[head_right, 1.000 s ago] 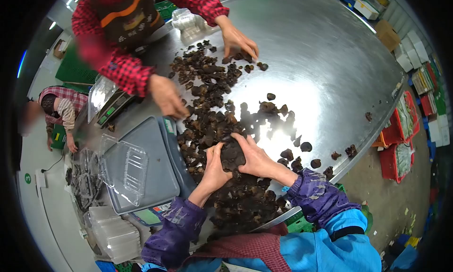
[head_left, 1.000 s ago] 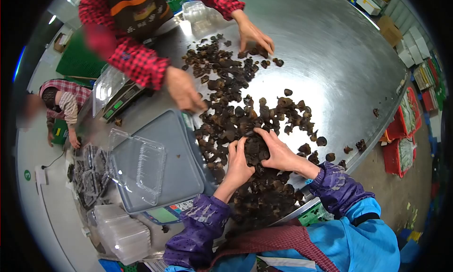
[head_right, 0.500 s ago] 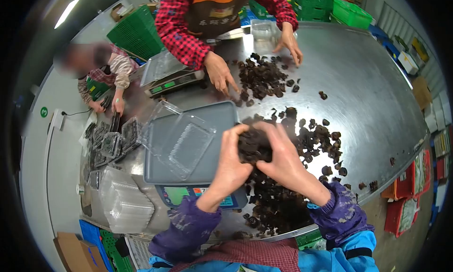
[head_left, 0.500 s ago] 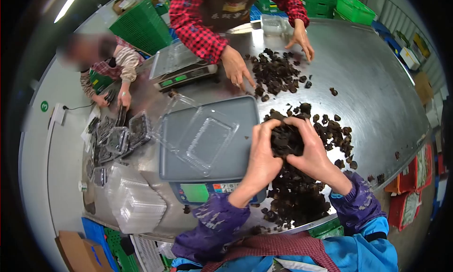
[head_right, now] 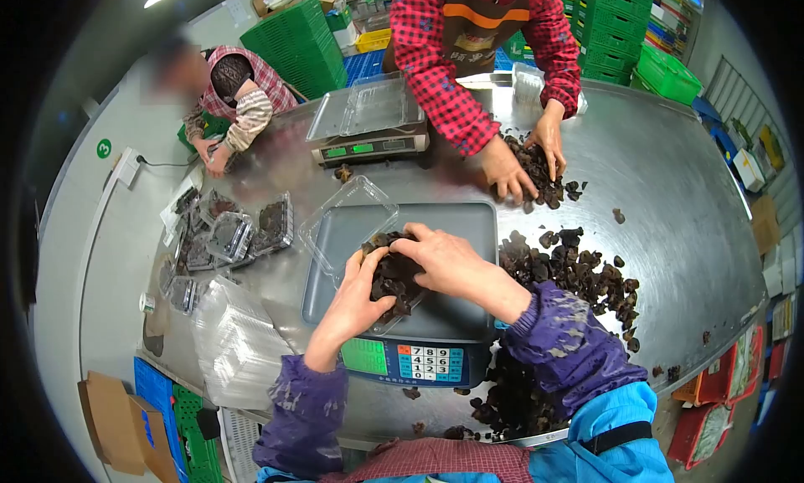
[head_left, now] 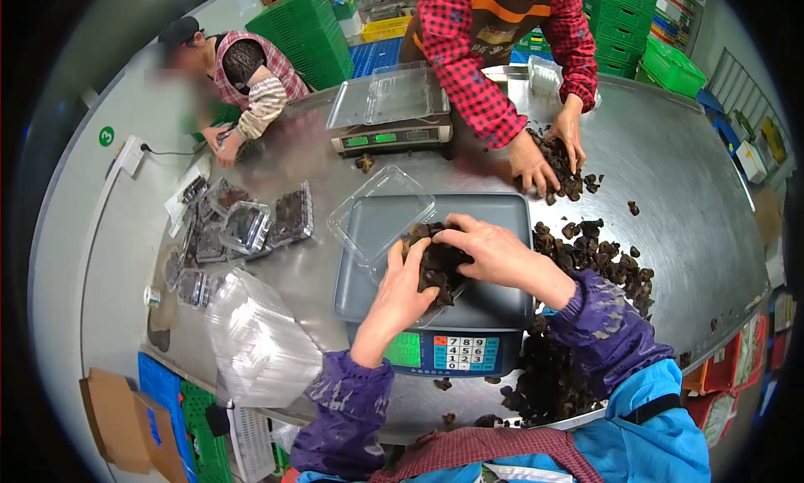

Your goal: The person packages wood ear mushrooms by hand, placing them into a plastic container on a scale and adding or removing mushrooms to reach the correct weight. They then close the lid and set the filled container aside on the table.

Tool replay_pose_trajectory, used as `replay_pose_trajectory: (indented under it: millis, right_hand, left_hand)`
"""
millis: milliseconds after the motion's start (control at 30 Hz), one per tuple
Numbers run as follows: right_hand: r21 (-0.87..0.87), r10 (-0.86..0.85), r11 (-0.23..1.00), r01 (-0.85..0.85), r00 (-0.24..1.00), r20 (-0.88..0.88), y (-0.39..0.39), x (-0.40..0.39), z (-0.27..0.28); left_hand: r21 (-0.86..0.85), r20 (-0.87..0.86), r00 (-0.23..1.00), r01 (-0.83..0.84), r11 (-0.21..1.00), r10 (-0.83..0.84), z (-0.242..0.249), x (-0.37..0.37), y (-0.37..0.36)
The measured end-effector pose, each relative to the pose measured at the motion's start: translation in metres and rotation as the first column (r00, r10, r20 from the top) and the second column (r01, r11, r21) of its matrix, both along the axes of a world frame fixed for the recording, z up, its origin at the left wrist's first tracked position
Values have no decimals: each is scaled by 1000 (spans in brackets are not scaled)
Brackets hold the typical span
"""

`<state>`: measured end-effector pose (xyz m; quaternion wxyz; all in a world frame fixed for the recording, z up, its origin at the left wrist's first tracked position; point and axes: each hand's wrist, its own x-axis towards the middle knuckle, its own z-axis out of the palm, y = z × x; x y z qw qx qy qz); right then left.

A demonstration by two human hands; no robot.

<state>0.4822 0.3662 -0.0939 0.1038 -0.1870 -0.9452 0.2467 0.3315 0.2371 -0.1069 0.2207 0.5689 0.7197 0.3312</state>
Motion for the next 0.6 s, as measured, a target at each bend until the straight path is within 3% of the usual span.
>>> replay_pose_trajectory:
  millis: [67, 167, 200, 233, 300, 333, 367, 433, 500, 567, 600]
  right_hand:
    - [-28, 15, 999, -20, 988, -153, -1, 7, 7]
    - [-200, 56, 973, -117, 956, -286, 2, 12, 12]
    - [-143, 58, 983, -116, 932, -358, 6, 12, 5]
    - [-148, 58, 982, -118, 933, -355, 7, 16, 5]
    - [-282, -175, 956, 82, 930, -324, 9, 28, 6]
    - [-396, -275, 907, 147, 916, -291, 11, 37, 3]
    - [-374, -317, 904, 208, 913, -257, 13, 47, 4]
    - [-389, -407, 872, 297, 882, -240, 19, 73, -10]
    - [-559, -554, 718, 415, 827, -98, 16, 98, -8]
    - [-505, -579, 733, 456, 808, -110, 18, 128, -29]
    - [-371, -558, 784, 498, 827, -70, 15, 142, -36]
  left_hand:
    - [-158, -55, 997, 37, 987, -46, 20, -4, -8]
    - [-116, -151, 988, 19, 993, -37, 30, -14, -18]
    - [-75, -254, 967, -3, 997, -16, 35, -16, -22]
    - [-80, -251, 968, -5, 997, -16, 35, -21, -24]
    - [-27, 3, 999, -52, 998, 52, 36, -33, -29]
    - [34, -16, 994, -111, 993, 111, 31, -38, -33]
    - [28, -15, 993, -116, 993, 117, 27, -45, -38]
    - [7, 177, 960, -224, 975, 219, 18, -61, -50]
    - [54, 197, 945, -276, 960, 260, 10, -77, -60]
    - [57, 284, 913, -321, 945, 293, 11, -86, -69]
    - [42, 288, 904, -340, 939, 314, 9, -88, -72]
